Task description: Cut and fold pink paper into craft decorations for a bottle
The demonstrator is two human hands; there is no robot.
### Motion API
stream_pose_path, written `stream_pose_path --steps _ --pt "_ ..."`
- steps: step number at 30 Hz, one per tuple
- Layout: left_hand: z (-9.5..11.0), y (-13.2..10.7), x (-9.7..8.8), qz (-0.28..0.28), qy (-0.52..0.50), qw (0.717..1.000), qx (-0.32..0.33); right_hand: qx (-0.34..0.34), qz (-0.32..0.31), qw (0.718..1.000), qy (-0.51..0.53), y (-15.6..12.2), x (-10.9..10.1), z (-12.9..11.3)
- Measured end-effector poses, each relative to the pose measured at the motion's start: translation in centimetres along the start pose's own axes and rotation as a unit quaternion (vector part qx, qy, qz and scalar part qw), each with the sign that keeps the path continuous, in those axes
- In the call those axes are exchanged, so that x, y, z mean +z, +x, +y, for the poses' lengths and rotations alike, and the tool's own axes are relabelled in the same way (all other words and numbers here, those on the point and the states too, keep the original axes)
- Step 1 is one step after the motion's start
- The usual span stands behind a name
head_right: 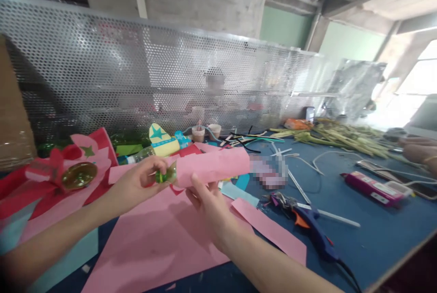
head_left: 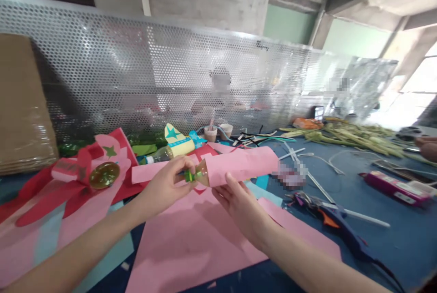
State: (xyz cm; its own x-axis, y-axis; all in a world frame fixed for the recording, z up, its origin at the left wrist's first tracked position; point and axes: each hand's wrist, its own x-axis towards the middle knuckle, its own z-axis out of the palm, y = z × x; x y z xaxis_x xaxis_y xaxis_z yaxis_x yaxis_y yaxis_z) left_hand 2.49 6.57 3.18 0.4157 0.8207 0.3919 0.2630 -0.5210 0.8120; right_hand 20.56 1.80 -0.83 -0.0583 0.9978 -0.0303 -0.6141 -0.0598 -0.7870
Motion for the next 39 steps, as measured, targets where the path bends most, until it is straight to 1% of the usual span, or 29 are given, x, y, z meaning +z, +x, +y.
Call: stream_pose_path --steps 1,3,4,5,7,9,12,14,16,18,22,25,27,33,36,39 --pt "0.1 -0.2 0.1 -0.015 0.016 1.0 0.003 -0.012 0.002 1.0 -0.001 0.0 0.1 -0.1" --pt "0.4 -0.4 0.0 -0.063 0.027 0.998 -0.008 -0.029 0.001 1.0 -0.006 0.0 0.2 -0.3" --pt "0.4 -0.5 -0.1 -0.084 0.021 0.996 -0.019 -0.033 0.0 0.999 -0.011 0.0 0.2 -0.3" --pt "0.4 -0.6 -0.1 -0.093 0.012 0.995 -0.031 -0.034 -0.002 0.999 -0.018 -0.1 0.2 -0.3" --pt "0.4 -0.6 -0.2 -0.085 -0.011 0.995 -0.052 -0.029 -0.004 0.999 -0.035 -0.3 0.3 -0.3" --pt "0.4 -0.6 -0.2 -0.056 -0.035 0.995 -0.074 -0.019 -0.01 0.998 -0.051 -0.6 0.4 -0.3" --pt "0.7 -0.5 -0.1 -0.048 -0.09 0.989 -0.111 -0.013 -0.06 0.993 -0.101 -1.4 0.6 -0.5" --pt "1.2 -0.5 0.0 -0.047 -0.134 0.979 -0.149 -0.02 -0.092 0.984 -0.151 -1.8 0.7 -0.7" --pt "1.9 -0.7 0.2 -0.049 -0.177 0.965 -0.189 -0.025 -0.101 0.976 -0.19 -2.2 0.8 -0.7" --pt "2.6 -0.9 0.3 -0.05 -0.215 0.952 -0.212 -0.021 -0.109 0.972 -0.206 -2.5 0.9 -0.7" --pt "3.3 -1.1 0.6 -0.033 -0.271 0.94 -0.204 0.016 -0.134 0.964 -0.227 -2.8 1.4 -0.9" --pt "3.3 -1.2 0.8 -0.017 -0.289 0.936 -0.2 0.042 -0.149 0.952 -0.263 -3.0 1.7 -1.3" --pt "3.2 -1.4 0.8 -0.007 -0.29 0.937 -0.195 0.044 -0.157 0.949 -0.269 -3.2 1.7 -1.4" --pt "3.0 -1.6 0.8 -0.018 -0.257 0.954 -0.155 -0.022 -0.177 0.935 -0.306 -3.0 1.2 -0.9" --pt "2.9 -1.5 0.7 -0.024 -0.254 0.955 -0.151 -0.052 -0.186 0.932 -0.306 -2.8 1.1 -0.7" --pt "2.8 -1.4 0.5 -0.034 -0.254 0.956 -0.142 -0.071 -0.208 0.93 -0.294 -2.6 1.2 -0.6"
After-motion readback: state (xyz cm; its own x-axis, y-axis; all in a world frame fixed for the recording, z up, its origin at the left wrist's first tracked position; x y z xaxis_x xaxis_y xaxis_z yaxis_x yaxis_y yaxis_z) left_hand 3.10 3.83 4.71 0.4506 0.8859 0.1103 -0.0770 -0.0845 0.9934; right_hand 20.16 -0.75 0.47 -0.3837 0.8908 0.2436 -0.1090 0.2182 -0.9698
